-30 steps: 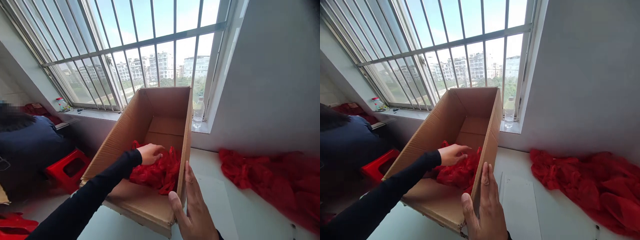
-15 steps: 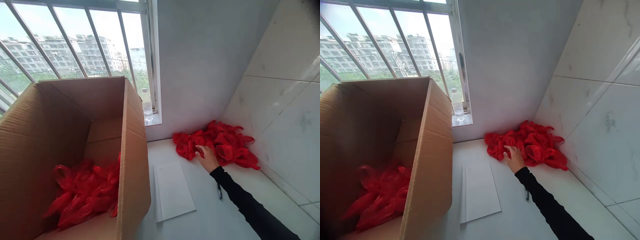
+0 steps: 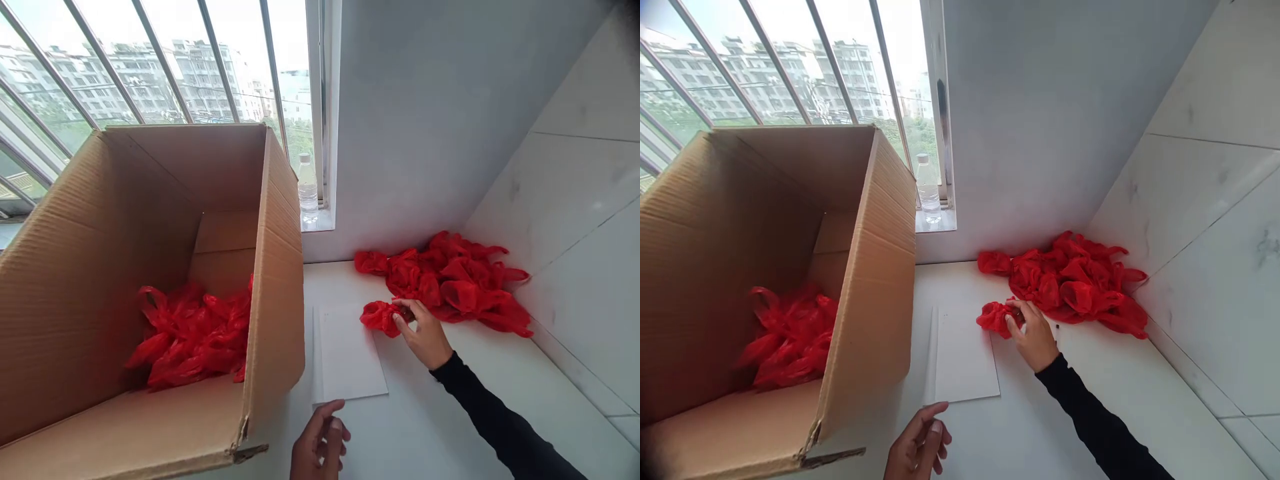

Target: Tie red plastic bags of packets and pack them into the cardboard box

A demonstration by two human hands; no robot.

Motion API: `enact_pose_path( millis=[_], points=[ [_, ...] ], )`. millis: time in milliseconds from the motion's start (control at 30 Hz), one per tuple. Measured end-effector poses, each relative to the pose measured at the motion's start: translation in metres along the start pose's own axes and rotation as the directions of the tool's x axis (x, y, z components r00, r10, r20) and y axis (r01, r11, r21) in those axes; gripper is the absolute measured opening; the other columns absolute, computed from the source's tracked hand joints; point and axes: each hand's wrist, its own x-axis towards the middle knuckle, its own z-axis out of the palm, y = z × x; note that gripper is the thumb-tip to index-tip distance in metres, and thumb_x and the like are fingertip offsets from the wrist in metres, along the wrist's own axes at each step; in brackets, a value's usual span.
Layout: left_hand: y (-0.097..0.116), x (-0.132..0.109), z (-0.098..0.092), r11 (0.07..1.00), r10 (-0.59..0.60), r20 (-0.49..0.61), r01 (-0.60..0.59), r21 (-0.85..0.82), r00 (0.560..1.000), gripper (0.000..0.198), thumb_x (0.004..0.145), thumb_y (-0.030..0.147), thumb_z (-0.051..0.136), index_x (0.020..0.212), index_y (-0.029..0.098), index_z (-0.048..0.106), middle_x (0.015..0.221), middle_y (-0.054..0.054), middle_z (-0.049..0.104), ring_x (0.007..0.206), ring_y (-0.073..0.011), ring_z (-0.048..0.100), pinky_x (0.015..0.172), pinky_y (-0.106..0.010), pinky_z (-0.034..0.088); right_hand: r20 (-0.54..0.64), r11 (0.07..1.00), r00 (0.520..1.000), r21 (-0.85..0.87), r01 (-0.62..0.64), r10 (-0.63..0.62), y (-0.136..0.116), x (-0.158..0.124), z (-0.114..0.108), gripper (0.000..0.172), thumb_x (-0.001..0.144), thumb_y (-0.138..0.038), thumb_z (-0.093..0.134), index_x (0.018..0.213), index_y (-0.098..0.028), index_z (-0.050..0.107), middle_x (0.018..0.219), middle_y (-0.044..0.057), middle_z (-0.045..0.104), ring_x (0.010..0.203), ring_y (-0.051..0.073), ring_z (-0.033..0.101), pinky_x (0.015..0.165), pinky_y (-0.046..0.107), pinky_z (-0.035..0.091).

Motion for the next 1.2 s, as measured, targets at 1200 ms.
enact_pose_path(
  millis=[1200],
  points=[
    [0.022,0.003,0.021,0.661,0.437,0.424,-0.603,0.446,0.793,0.025,0.093,0.025,0.057,0.118,0.022,0.058,0.111,-0.008,0.069,0.105,-0.0263,0.064,0.089,-0.044,0.051,0.335,0.944,0.938,0.272,-0.184,0.086,-0.057,-0.122,-0.015,0.019,0.095,-0.029,0.051,0.112,-0.027,0.061,0.101,0.005,0.067,0.098,0.022,0.060,0.089,0.043,0.050]
  ],
)
